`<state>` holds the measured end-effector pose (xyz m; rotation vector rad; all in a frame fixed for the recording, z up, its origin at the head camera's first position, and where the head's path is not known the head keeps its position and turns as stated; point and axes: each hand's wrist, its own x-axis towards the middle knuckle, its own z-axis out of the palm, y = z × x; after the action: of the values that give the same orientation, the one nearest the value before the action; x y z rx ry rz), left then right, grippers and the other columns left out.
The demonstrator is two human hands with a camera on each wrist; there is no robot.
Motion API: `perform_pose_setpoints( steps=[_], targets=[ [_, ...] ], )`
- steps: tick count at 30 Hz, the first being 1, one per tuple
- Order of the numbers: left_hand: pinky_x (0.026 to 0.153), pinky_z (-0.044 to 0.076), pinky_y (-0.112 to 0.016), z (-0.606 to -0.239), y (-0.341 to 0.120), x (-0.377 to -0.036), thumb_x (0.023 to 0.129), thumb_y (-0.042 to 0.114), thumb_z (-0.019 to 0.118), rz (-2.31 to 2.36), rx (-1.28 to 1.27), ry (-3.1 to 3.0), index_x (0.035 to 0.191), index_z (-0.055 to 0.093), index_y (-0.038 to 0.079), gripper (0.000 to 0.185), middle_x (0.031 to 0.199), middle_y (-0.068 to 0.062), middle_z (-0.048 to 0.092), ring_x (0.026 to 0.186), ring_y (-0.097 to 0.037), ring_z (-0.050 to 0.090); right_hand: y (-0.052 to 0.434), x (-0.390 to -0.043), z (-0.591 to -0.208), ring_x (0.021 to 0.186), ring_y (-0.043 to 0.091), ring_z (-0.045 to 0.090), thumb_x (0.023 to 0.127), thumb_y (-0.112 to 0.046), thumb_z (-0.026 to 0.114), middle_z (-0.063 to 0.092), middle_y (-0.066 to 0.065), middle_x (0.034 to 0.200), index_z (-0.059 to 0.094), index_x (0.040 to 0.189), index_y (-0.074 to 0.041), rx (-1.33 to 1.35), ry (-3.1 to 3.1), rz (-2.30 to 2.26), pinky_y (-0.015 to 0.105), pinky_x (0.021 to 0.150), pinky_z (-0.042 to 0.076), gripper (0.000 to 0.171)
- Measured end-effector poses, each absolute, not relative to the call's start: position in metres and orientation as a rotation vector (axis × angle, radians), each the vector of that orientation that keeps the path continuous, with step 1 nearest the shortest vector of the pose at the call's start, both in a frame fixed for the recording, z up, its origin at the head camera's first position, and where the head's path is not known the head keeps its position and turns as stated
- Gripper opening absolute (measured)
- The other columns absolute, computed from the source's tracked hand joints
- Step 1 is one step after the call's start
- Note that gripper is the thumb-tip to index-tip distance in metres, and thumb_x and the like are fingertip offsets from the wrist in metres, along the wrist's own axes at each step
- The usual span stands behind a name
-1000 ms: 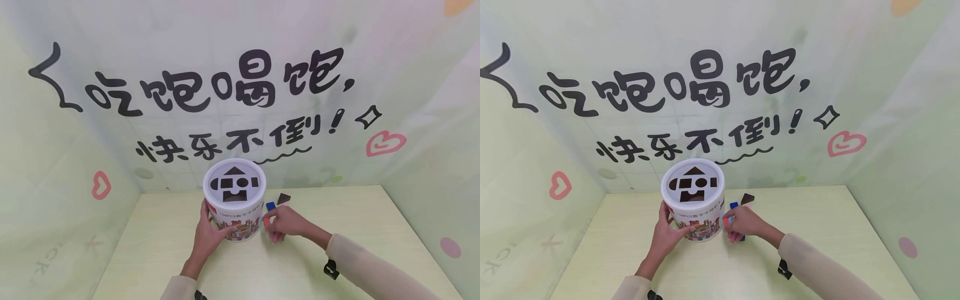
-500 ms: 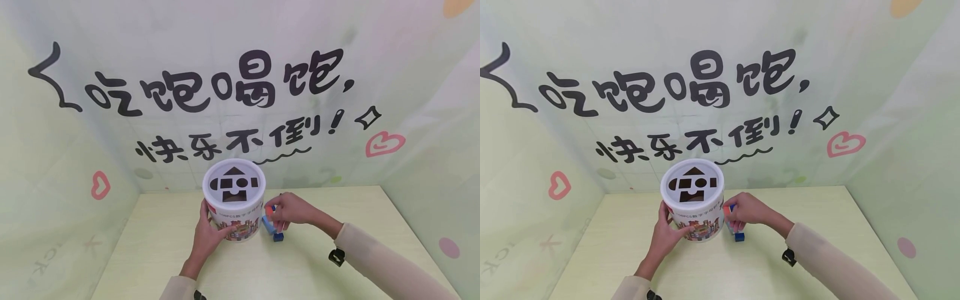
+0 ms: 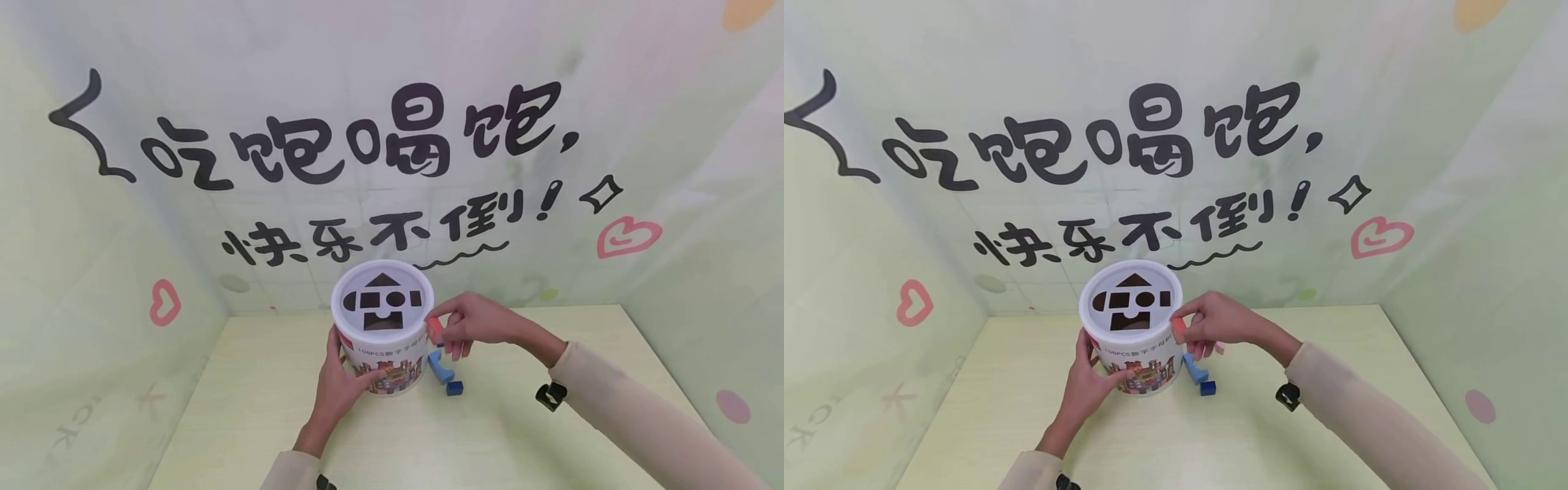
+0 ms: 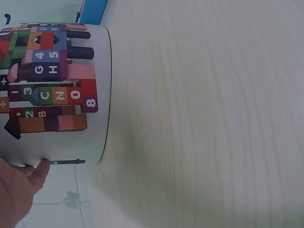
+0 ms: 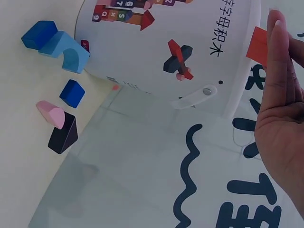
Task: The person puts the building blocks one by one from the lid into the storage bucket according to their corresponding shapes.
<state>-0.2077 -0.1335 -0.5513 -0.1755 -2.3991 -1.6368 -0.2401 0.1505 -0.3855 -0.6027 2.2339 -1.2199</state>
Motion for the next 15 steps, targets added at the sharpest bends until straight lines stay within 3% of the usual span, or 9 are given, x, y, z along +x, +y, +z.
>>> perform_pose_setpoints(
  steps=[8,15],
  targets=[
    [0.108,0.042,-0.052,-0.552,-0.133,-0.208,0.059,0.049,0.09,-1.634,-0.165,-2.411,0.154,0.011,0.039,0.124,0.151,0.002,0.04,0.141,-0.028,0.036,0.148,-0.255,-0.373,0.063,0.029,0.07,0.089,-0.02,0.071,0.07,0.017,0.073,0.066,0.122,-0.008,-0.552,2.232,-1.33,0.043,0.06,0.062,0.036],
    [0.109,0.041,-0.054,-0.552,-0.134,-0.208,0.059,0.048,0.091,-1.628,-0.177,-2.406,0.154,0.012,0.038,0.123,0.151,0.004,0.038,0.14,-0.027,0.037,0.138,-0.273,-0.378,0.066,0.028,0.07,0.088,-0.019,0.071,0.07,0.015,0.075,0.067,0.119,-0.005,-0.496,2.255,-1.426,0.043,0.067,0.063,0.034]
  ],
)
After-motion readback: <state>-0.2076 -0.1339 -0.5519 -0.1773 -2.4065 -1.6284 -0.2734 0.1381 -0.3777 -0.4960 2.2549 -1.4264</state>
